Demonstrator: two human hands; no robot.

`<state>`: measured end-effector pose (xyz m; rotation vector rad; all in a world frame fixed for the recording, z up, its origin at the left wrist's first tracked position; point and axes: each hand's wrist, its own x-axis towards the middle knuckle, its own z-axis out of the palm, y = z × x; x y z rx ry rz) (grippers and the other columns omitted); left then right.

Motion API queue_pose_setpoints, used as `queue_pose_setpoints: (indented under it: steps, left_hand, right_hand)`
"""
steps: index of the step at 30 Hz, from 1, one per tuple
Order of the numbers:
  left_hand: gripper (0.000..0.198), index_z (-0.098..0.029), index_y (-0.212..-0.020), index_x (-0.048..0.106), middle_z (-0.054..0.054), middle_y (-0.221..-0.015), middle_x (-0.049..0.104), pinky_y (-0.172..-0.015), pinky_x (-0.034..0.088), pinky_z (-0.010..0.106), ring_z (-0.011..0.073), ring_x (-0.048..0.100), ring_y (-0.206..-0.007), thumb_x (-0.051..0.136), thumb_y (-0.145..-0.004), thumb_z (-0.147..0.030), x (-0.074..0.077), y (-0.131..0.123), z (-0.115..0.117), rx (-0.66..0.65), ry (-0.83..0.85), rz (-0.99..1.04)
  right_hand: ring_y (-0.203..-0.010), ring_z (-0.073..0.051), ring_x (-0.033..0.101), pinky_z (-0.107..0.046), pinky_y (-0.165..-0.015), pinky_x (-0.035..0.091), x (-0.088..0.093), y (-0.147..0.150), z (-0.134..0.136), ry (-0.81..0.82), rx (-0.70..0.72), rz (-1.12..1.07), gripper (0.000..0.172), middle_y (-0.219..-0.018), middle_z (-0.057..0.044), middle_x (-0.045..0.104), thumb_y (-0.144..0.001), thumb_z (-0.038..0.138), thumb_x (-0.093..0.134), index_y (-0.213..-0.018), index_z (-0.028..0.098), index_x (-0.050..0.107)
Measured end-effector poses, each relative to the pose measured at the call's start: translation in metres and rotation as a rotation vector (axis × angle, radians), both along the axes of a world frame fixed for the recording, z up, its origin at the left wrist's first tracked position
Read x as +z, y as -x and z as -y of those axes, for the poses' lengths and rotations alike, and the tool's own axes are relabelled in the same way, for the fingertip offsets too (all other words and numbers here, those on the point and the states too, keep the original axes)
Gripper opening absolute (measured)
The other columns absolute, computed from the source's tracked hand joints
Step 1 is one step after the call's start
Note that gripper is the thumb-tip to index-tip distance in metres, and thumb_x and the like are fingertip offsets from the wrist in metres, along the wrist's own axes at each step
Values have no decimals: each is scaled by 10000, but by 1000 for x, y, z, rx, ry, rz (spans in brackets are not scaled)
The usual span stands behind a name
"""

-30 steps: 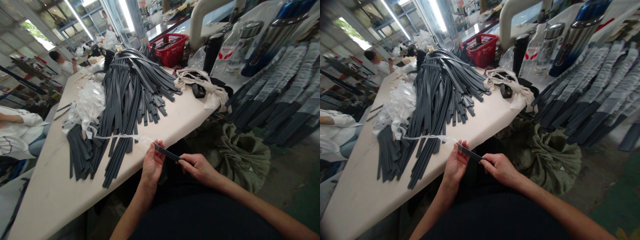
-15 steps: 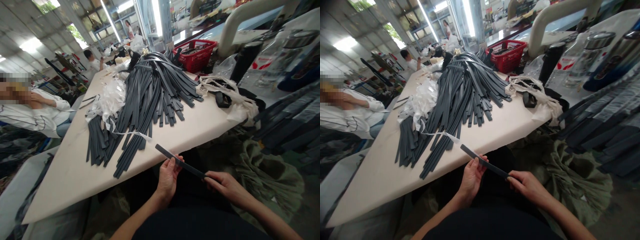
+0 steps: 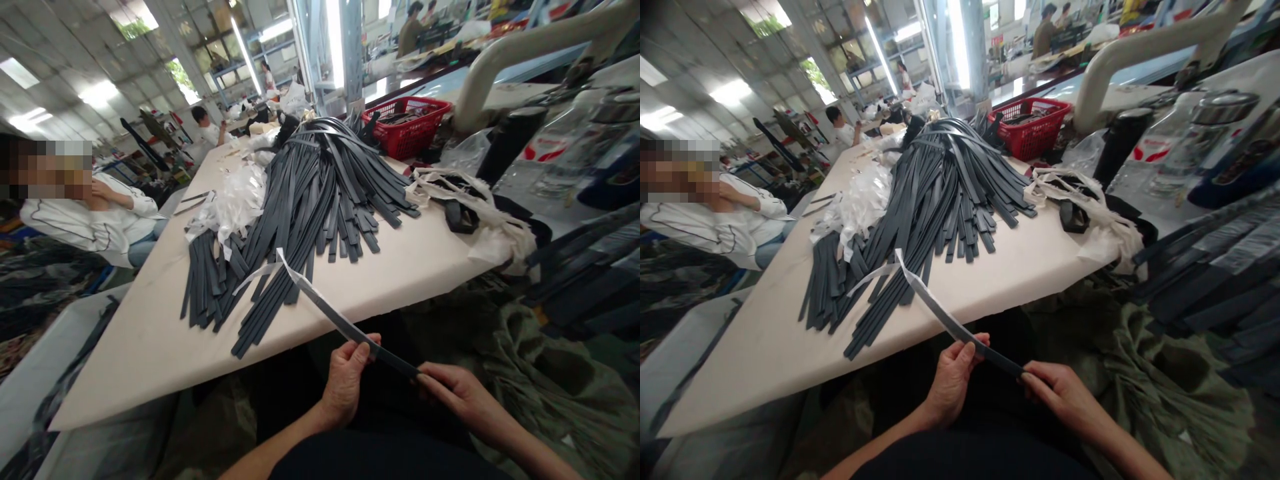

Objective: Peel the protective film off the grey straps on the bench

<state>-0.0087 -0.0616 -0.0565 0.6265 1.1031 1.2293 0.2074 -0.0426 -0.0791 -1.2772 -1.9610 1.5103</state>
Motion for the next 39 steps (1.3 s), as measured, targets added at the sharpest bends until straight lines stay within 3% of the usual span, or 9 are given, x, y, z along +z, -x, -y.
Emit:
queue_pose_setpoints:
  steps: [7, 14, 18, 25, 28, 32, 35, 37, 39]
  left_hand:
    - [351, -177, -1021, 779, 108, -1095, 751, -1036, 439, 411, 296, 630, -1100, 712, -805, -445, 11, -3, 4, -96, -60, -142]
    - [323, -189, -1040, 778, 116, -1162, 735, -1062, 428, 401, 300, 617, -1150, 679, -835, -418, 5, 4, 6, -91, -66, -178]
    - [269, -206, -985, 794, 109, -1147, 741, -1043, 447, 410, 303, 632, -1125, 679, -835, -397, 12, -3, 8, -140, -118, -194]
    - [215, -205, -928, 805, 115, -1130, 741, -908, 515, 375, 296, 667, -1006, 665, -843, -344, 101, 51, -6, -215, -236, -428]
    - [190, -174, -856, 805, 123, -1136, 739, -953, 499, 383, 312, 656, -1055, 712, -787, -325, 149, 94, -59, -207, -291, -457]
    - [276, -149, -896, 793, 122, -973, 769, -1071, 394, 517, 323, 650, -1020, 750, -695, -333, 219, 130, -162, -182, -419, -666]
    - [178, -169, -756, 788, 95, -1142, 736, -1140, 310, 512, 335, 567, -1183, 764, -641, -303, 267, 140, -210, -66, -764, -954]
    - [168, -185, -779, 791, 64, -1168, 730, -1157, 296, 487, 312, 542, -1229, 737, -677, -306, 283, 141, -219, -16, -939, -1018]
    - [198, -184, -832, 792, 58, -1131, 743, -1124, 349, 456, 278, 585, -1175, 697, -725, -321, 278, 138, -217, -9, -966, -881]
  right_hand:
    - [-689, -184, 577, -277, -656, 448, 28, 44, -14, -128, 16, -128, 406, -731, -24, 629, -960, 505, 464, -779, 184, 635]
    - [-631, -194, 587, -286, -606, 447, -4, 3, 4, -100, 42, -13, 482, -673, -34, 629, -969, 547, 406, -733, 197, 639]
    - [-664, -191, 584, -287, -642, 448, 10, 20, 0, -169, 12, -58, 428, -705, -31, 626, -977, 510, 428, -770, 201, 640]
    - [-696, -163, 572, -263, -659, 463, 44, 42, -4, -1, 137, -345, 351, -771, -25, 626, -979, 494, 490, -952, 194, 669]
    - [-656, -148, 583, -255, -616, 461, 58, 53, -9, 135, 153, -465, 382, -781, -29, 634, -975, 513, 497, -1091, 183, 651]
    - [-616, -117, 586, -247, -614, 451, 97, 87, -42, 152, 151, -601, 431, -815, -21, 657, -945, 508, 551, -1214, 173, 586]
    - [-623, -107, 589, -251, -641, 472, 126, 107, -75, 49, 95, -658, 460, -831, -10, 657, -907, 515, 591, -1214, 173, 579]
    - [-623, -104, 588, -248, -635, 480, 135, 110, -89, 8, 63, -653, 474, -830, -7, 656, -889, 524, 609, -1205, 172, 584]
    - [-617, -104, 591, -243, -618, 478, 133, 104, -94, 6, 43, -634, 493, -831, -12, 661, -886, 546, 605, -1200, 166, 585]
